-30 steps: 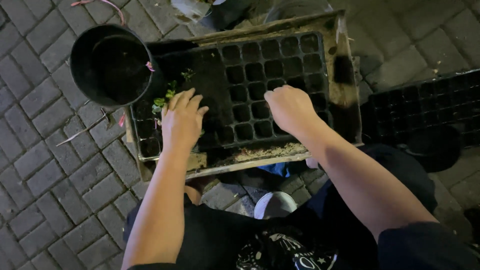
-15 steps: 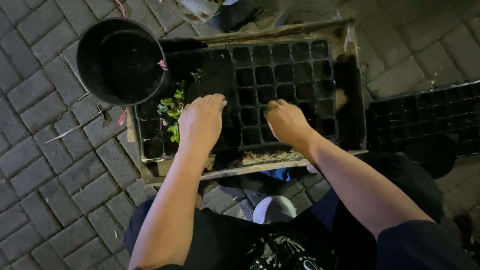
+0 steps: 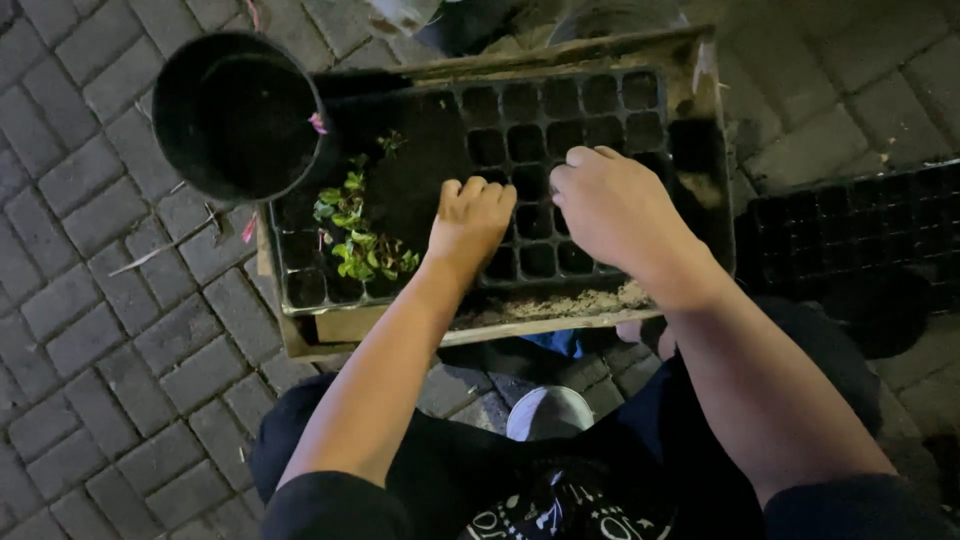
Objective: Transplanting small green seedlings into a black plastic seed tray.
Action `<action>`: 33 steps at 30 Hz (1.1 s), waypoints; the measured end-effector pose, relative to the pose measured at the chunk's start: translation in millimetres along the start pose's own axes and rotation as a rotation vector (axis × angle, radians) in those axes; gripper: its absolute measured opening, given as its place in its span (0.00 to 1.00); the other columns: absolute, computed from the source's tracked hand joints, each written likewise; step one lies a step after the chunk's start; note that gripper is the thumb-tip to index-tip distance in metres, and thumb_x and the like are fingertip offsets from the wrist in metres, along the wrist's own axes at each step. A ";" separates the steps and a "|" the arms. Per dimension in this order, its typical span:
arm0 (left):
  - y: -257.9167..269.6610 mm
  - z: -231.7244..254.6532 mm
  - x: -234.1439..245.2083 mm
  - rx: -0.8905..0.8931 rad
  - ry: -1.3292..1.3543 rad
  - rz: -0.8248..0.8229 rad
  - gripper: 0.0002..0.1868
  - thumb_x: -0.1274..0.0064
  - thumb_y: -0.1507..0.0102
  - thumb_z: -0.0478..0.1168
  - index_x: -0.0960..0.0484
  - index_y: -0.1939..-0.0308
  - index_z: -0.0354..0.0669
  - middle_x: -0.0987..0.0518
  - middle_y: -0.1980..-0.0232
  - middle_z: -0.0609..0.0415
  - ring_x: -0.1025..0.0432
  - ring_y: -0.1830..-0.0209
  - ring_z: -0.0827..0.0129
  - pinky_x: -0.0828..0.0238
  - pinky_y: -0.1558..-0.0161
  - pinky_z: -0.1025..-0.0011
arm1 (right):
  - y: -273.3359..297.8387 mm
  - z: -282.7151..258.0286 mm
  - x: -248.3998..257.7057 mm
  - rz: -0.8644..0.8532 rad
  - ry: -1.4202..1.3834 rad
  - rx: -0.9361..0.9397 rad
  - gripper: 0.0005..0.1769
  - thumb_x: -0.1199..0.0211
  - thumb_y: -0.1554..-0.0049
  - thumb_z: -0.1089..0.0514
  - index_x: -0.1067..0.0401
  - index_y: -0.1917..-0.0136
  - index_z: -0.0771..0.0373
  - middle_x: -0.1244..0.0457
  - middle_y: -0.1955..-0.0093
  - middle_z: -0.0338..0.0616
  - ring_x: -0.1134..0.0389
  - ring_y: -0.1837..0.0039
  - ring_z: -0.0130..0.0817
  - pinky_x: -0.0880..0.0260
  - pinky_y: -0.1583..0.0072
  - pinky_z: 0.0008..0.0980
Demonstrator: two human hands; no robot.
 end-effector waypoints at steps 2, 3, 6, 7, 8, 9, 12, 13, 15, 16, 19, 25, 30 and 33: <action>-4.7 -2.7 -11.7 0.018 0.071 -0.125 0.04 0.49 0.37 0.37 0.25 0.64 0.54 0.31 0.72 0.60 0.30 0.66 0.63 0.36 0.57 0.61 | 5.9 -2.6 10.3 0.003 0.011 0.001 0.12 0.44 0.38 0.59 0.22 0.58 0.63 0.32 0.58 0.47 0.29 0.53 0.54 0.27 0.57 0.39; -6.7 -5.3 -17.8 0.042 0.136 -0.252 0.03 0.48 0.38 0.38 0.26 0.63 0.52 0.28 0.73 0.61 0.28 0.66 0.62 0.37 0.53 0.59 | 8.1 -4.4 15.5 0.006 0.022 0.010 0.12 0.44 0.38 0.58 0.22 0.58 0.62 0.32 0.59 0.45 0.28 0.54 0.52 0.27 0.56 0.38; -8.6 -6.8 -10.1 0.046 0.124 -0.436 0.10 0.45 0.36 0.42 0.27 0.54 0.49 0.24 0.69 0.58 0.26 0.64 0.62 0.38 0.50 0.57 | 12.5 -5.5 33.6 -0.111 -0.019 0.017 0.13 0.46 0.37 0.61 0.23 0.54 0.70 0.30 0.52 0.55 0.28 0.49 0.61 0.27 0.50 0.38; -11.5 -8.7 -1.5 0.041 0.119 -0.437 0.10 0.45 0.36 0.42 0.27 0.54 0.49 0.24 0.69 0.58 0.26 0.64 0.62 0.38 0.50 0.57 | 13.0 0.4 25.2 -0.106 -0.024 0.015 0.13 0.46 0.37 0.61 0.23 0.54 0.70 0.30 0.52 0.55 0.28 0.49 0.61 0.27 0.50 0.38; -13.5 -10.8 6.2 0.066 0.181 -0.553 0.09 0.48 0.33 0.42 0.28 0.51 0.50 0.23 0.68 0.58 0.26 0.61 0.62 0.40 0.47 0.58 | 13.4 5.6 17.1 -0.055 0.014 0.036 0.13 0.47 0.37 0.57 0.24 0.56 0.64 0.32 0.56 0.49 0.29 0.52 0.54 0.27 0.52 0.36; -17.0 -12.0 12.7 0.092 0.245 -0.665 0.08 0.51 0.31 0.42 0.30 0.49 0.50 0.23 0.67 0.59 0.26 0.59 0.63 0.42 0.44 0.58 | 13.8 12.0 9.5 -0.005 0.056 0.056 0.14 0.47 0.37 0.53 0.25 0.59 0.59 0.33 0.59 0.43 0.29 0.55 0.47 0.28 0.54 0.33; -7.7 -21.7 -5.1 0.059 0.354 -0.522 0.03 0.48 0.33 0.37 0.26 0.58 0.48 0.25 0.68 0.59 0.27 0.61 0.62 0.42 0.48 0.61 | 11.2 10.1 19.7 -0.057 -0.038 0.011 0.11 0.47 0.37 0.57 0.26 0.58 0.58 0.34 0.58 0.43 0.29 0.54 0.47 0.27 0.51 0.37; -6.2 -22.6 -7.0 0.056 0.354 -0.522 0.03 0.48 0.33 0.37 0.26 0.58 0.48 0.25 0.68 0.59 0.27 0.61 0.62 0.42 0.48 0.61 | 11.2 12.1 24.6 -0.055 -0.038 0.009 0.11 0.47 0.37 0.57 0.26 0.58 0.58 0.34 0.58 0.43 0.29 0.54 0.47 0.27 0.51 0.37; -1.8 -24.3 -9.6 0.034 0.272 -0.411 0.03 0.49 0.34 0.42 0.26 0.58 0.54 0.28 0.66 0.61 0.28 0.61 0.64 0.36 0.56 0.62 | 11.7 14.2 33.4 -0.057 0.049 0.050 0.12 0.40 0.38 0.56 0.28 0.64 0.54 0.34 0.60 0.38 0.33 0.58 0.35 0.31 0.49 0.31; -1.5 -27.1 -5.2 0.033 0.273 -0.411 0.03 0.49 0.34 0.42 0.26 0.58 0.54 0.28 0.66 0.61 0.28 0.61 0.64 0.36 0.56 0.62 | 12.8 20.0 26.5 -0.056 0.049 0.049 0.12 0.40 0.38 0.56 0.28 0.64 0.54 0.34 0.60 0.38 0.33 0.58 0.35 0.31 0.49 0.31; 5.3 -47.3 1.7 0.124 0.283 -0.475 0.04 0.55 0.30 0.44 0.25 0.54 0.57 0.26 0.62 0.60 0.28 0.55 0.61 0.34 0.52 0.61 | 14.3 31.0 21.4 -0.030 -0.025 -0.085 0.11 0.45 0.37 0.53 0.27 0.59 0.54 0.38 0.62 0.35 0.33 0.57 0.36 0.31 0.53 0.35; 11.0 -79.6 69.2 0.284 0.231 -0.476 0.15 0.50 0.31 0.42 0.20 0.40 0.49 0.23 0.39 0.54 0.32 0.35 0.59 0.36 0.39 0.59 | 14.6 22.8 35.7 -0.093 -0.072 -0.173 0.13 0.46 0.34 0.54 0.22 0.48 0.59 0.34 0.55 0.41 0.30 0.53 0.37 0.29 0.51 0.36; -6.0 -51.2 132.6 0.381 0.160 -0.835 0.30 0.57 0.27 0.48 0.39 0.21 0.47 0.46 0.17 0.45 0.54 0.16 0.54 0.60 0.24 0.50 | 9.6 30.1 27.7 -0.055 -0.160 -0.205 0.14 0.47 0.33 0.56 0.23 0.45 0.63 0.33 0.53 0.51 0.29 0.49 0.49 0.28 0.49 0.44; 5.4 -46.0 135.0 0.368 0.270 -0.557 0.28 0.58 0.26 0.44 0.39 0.21 0.49 0.36 0.22 0.46 0.42 0.22 0.53 0.47 0.28 0.51 | 19.5 30.5 33.0 0.027 -0.194 -0.206 0.11 0.44 0.36 0.60 0.24 0.50 0.69 0.33 0.57 0.59 0.30 0.52 0.61 0.30 0.52 0.49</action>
Point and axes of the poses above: each hand's wrist, its own y-axis away from the middle knuckle, its own x-axis out of the back of the hand, z = x × y, the point moved 1 cm from there along -y, towards the middle knuckle
